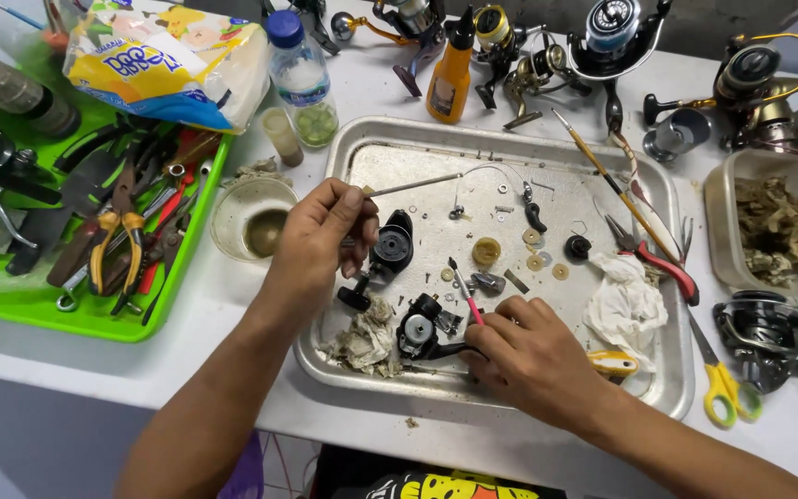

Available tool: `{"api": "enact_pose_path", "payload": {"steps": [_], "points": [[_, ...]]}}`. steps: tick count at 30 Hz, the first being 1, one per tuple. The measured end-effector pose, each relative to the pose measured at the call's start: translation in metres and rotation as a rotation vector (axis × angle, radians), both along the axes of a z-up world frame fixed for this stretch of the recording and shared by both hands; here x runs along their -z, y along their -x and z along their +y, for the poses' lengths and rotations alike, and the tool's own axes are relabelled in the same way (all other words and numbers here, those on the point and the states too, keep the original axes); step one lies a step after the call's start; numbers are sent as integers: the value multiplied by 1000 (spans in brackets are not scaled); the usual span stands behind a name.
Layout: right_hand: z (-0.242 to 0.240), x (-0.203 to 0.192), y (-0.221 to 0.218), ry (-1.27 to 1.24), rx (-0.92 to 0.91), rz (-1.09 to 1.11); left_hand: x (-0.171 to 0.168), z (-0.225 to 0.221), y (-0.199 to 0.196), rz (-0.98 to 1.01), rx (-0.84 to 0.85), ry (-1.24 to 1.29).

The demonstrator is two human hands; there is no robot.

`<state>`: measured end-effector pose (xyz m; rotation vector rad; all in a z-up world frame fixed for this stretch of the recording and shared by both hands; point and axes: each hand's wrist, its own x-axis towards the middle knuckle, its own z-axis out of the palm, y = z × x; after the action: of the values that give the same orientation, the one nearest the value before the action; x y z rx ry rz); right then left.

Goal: Disassembling and reassembling the internal components of a fishing reel on a parts tray.

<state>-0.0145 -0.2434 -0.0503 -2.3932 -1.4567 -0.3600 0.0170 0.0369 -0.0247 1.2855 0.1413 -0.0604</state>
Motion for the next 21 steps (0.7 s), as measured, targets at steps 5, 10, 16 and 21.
{"api": "enact_pose_path", "payload": {"steps": [5,10,16,21], "points": [[1,5,8,49,-2,-11,-3,-3,1,-25,-124,12],[3,3,10,67,14,-50,1,-7,-2,-45,-175,22],[5,0,7,72,-22,-37,3,-8,-3,-34,-169,21],[4,7,6,74,-37,4,-2,-8,-1,-34,-186,-5]]}}
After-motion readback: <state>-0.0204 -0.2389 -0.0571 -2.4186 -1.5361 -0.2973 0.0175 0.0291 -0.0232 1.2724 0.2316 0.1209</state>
